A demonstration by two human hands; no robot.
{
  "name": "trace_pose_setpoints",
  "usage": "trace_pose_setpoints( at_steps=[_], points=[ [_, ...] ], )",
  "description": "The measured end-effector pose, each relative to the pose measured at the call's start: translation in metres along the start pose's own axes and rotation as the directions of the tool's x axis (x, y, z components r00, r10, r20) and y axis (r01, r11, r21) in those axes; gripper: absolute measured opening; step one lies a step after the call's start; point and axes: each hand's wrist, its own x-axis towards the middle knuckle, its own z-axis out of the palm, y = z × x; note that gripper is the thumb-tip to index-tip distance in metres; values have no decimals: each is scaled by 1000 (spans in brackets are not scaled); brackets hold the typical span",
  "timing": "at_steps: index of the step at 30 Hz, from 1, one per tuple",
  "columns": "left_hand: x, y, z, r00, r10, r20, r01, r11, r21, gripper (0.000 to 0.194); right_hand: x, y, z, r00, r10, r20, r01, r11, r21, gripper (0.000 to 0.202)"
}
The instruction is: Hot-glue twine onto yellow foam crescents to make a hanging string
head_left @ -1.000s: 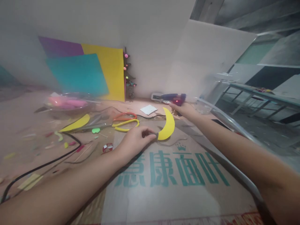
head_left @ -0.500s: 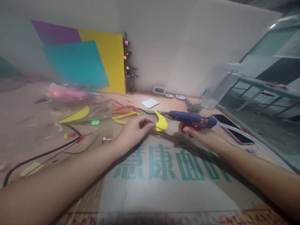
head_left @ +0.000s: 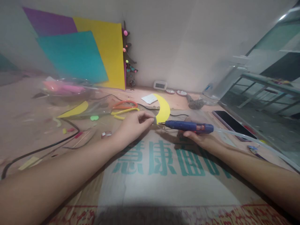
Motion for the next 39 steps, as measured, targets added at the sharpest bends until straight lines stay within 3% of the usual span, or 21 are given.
trace_pose_setpoints(
  at_steps=[15, 29, 39],
  points=[
    [0, 3, 0, 999, -37, 2, 37, 996, -75, 24, 5, 7, 6, 994, -47, -102, 43, 998, -35, 43],
    [1, 1, 0, 1000, -30, 0, 30, 997, -71, 25, 9, -6, 3, 998, -5, -61, 0, 996, -94, 44],
    [0, 2, 0, 1000, -15, 10, 16, 998, -61, 23, 7, 4, 6, 996, -40, -77, 32, 994, -102, 46]
  ],
)
